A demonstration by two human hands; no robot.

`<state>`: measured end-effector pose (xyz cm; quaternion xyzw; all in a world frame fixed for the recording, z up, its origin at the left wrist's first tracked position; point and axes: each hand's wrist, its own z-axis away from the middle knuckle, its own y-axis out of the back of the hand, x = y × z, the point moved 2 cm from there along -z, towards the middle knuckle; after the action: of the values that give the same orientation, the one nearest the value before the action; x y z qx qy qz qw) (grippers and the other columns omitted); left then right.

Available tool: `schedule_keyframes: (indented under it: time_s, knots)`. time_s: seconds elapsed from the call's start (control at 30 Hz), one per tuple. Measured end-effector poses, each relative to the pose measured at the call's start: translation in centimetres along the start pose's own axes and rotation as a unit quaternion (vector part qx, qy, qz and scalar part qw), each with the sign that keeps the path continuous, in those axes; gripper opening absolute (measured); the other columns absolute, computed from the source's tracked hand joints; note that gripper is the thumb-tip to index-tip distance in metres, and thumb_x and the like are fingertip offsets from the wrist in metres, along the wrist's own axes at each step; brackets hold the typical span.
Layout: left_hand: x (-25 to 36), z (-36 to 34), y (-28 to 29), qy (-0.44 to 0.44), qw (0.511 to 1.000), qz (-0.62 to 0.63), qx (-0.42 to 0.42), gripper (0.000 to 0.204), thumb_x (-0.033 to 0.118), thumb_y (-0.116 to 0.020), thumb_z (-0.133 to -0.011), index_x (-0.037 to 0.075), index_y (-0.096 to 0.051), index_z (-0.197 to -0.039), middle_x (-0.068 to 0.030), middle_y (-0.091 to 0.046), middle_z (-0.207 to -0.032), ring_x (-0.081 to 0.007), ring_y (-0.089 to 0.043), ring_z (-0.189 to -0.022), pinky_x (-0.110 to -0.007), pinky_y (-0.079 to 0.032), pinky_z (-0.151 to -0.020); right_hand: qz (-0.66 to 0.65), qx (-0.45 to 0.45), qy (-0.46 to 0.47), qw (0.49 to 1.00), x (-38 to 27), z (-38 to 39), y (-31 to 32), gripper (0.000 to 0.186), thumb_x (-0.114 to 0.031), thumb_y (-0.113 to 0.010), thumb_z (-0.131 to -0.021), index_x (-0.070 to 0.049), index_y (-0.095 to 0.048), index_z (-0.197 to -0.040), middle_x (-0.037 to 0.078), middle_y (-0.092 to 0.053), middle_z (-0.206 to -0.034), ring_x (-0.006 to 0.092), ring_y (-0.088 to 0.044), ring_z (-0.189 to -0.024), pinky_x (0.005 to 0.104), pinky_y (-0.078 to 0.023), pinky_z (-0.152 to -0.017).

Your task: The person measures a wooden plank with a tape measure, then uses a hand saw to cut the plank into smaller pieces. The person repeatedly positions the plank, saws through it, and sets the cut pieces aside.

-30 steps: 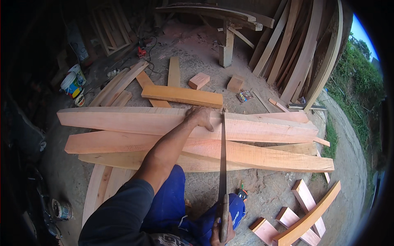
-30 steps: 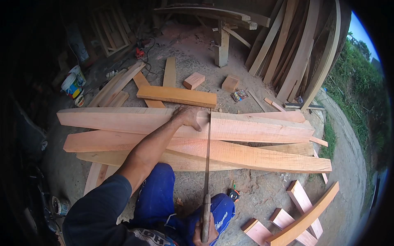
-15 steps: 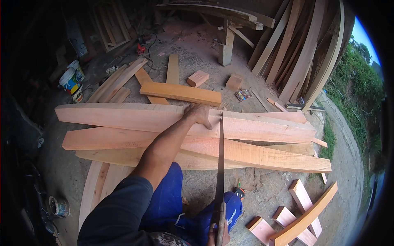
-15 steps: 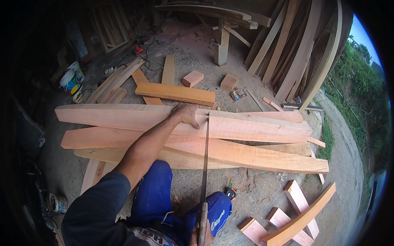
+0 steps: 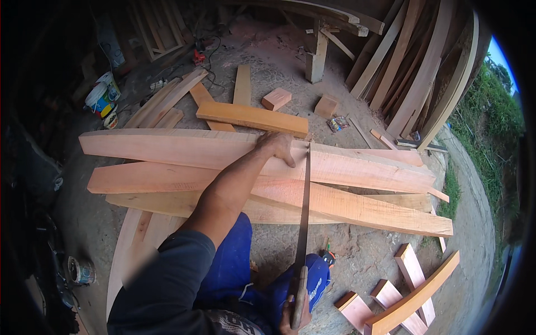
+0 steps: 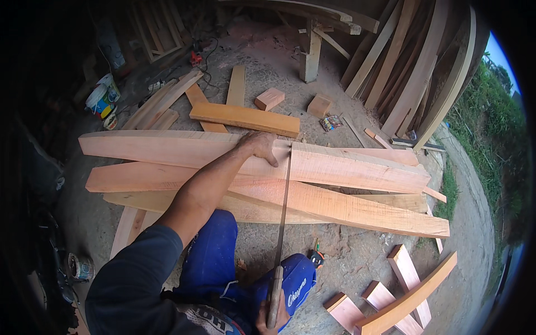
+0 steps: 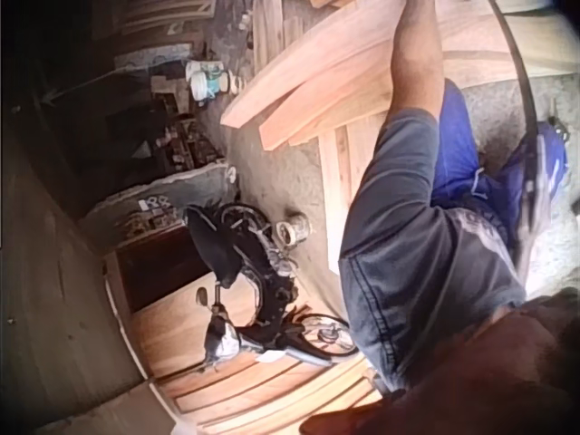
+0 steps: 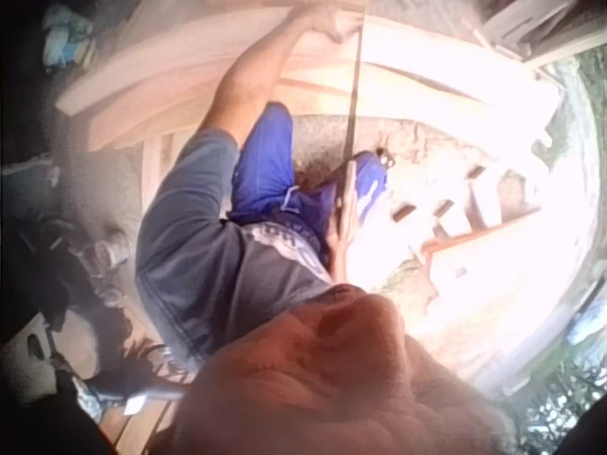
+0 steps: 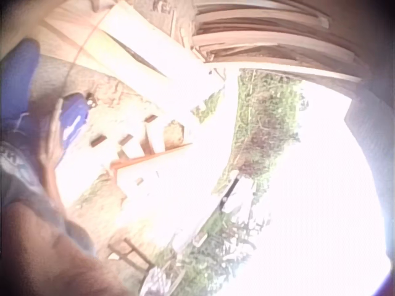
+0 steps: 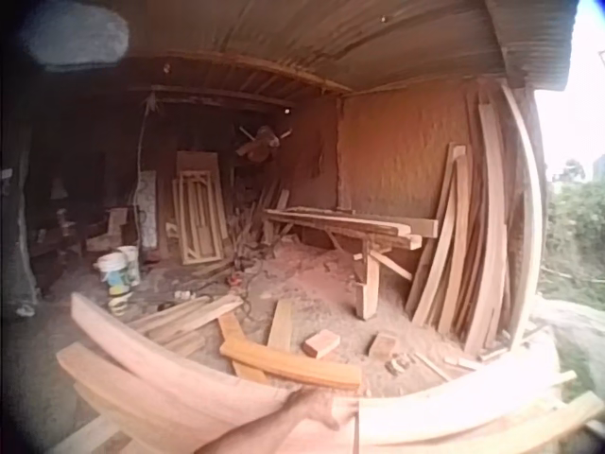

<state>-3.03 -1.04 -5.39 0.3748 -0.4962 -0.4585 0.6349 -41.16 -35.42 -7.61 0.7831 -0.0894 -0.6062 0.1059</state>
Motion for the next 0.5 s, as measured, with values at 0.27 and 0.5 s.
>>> schedule_keyframes:
  time_s: [0.27, 0.5]
  knots:
    - [2.6, 3.7, 0.2, 0.02, 0.998, -0.044, 0.033, 0.096, 0.042, -0.099, -0.062, -0.001, -0.06, -0.139, -0.0192, -0.065, -0.144, -0.0349, -0.057, -0.141, -0.049, -0.044, -0.118, -0.128, -0.017, 0.04, 0.991, 4.0, -25.7, -11.5, 0.054, -0.003, -0.071, -0.095, 0.003, -0.06, -0.148, 0.021, -0.076, -0.114, 0.0194, -0.071, -0.096, 0.0338, -0.057, -0.087]
    - [-0.5, -0.4, -0.4, -0.012, 0.999, 0.003, 0.046, 0.073, 0.044, -0.1, -0.057, 0.005, -0.077, -0.115, -0.0176, -0.078, -0.118, -0.0344, -0.071, -0.12, -0.047, -0.056, -0.101, 0.053, -0.044, -0.095, 0.993, 0.4, -3.8, -0.9, 0.056, -0.009, -0.063, -0.098, 0.005, -0.056, -0.152, 0.021, -0.073, -0.136, 0.0249, -0.073, -0.121, 0.0373, -0.056, -0.103]
